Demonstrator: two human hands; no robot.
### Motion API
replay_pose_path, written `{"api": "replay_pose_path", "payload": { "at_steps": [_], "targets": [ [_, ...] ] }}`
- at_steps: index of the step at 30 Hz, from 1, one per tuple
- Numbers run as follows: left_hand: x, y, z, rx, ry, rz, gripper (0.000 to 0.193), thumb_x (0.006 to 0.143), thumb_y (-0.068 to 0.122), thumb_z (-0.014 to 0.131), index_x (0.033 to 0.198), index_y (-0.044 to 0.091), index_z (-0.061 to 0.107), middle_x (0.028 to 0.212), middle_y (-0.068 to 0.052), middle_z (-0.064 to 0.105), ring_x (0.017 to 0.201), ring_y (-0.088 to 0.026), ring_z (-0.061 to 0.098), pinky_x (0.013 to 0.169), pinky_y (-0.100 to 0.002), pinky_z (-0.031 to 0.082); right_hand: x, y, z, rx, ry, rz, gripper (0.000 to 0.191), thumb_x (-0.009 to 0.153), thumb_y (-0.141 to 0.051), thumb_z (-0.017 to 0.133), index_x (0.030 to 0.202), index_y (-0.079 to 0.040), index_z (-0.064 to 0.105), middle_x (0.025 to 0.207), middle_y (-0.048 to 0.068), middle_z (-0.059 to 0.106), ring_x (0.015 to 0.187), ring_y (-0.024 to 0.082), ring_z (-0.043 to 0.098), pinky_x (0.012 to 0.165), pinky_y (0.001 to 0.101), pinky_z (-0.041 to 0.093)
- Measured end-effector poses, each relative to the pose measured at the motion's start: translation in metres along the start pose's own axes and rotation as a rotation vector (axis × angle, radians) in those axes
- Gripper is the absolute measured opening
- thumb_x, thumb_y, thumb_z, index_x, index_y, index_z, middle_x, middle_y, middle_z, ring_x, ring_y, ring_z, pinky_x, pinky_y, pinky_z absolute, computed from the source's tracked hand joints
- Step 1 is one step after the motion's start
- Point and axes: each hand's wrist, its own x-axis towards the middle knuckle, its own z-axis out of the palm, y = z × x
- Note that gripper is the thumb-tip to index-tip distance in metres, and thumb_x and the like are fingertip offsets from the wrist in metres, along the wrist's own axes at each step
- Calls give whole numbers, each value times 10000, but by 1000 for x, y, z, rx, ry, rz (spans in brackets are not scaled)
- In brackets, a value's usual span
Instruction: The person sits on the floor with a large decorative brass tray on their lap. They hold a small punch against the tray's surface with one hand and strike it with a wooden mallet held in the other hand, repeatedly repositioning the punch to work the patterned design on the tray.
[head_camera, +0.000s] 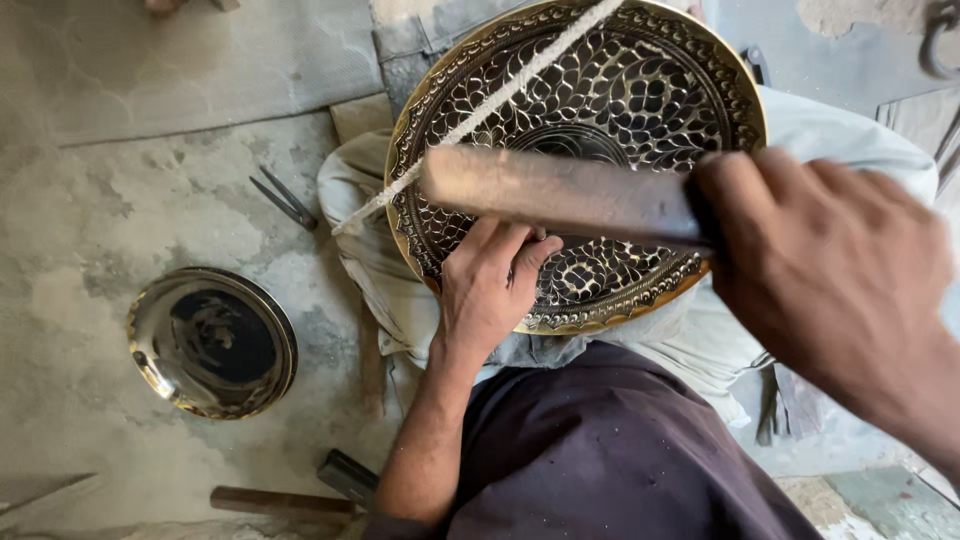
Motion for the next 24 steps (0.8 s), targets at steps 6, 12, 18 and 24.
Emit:
{"api": "replay_pose_path", "payload": {
  "at_steps": [6,12,18,24],
  "targets": [
    [1,-4,2,14,16,16,214,1001,232,747,1127,100,636,929,-50,650,808,-216,677,719,-352,556,-5,0,6,381,154,37,379,911,-274,722,1138,-16,561,822,144,638,658,321,643,531,408,495],
    [4,-5,0,63,-5,-37,247,962,201,778,1144,82,660,852,-57,629,709,-205,641,660,-350,527,-11,6,9,157,60,69,321,896,-254,688,1128,-43,623,822,120,673,609,302,661,504,401,501],
    [-23,-17,-9,-404,274,-58,219,949,-43,754,1104,7,608,1111,-115,633,949,-147,656,783,-284,582,-40,41,29,245,242,136,381,845,-224,777,1162,-45,664,941,135,726,773,264,719,689,387,576],
    [-168,-85,-84,-236,456,-745,197,965,26,649,1137,32,553,908,-67,677,760,-107,679,659,-244,598,-100,85,139,824,164,700,420,866,-203,831,1121,64,633,923,195,731,783,246,713,689,366,563]
  ]
}}
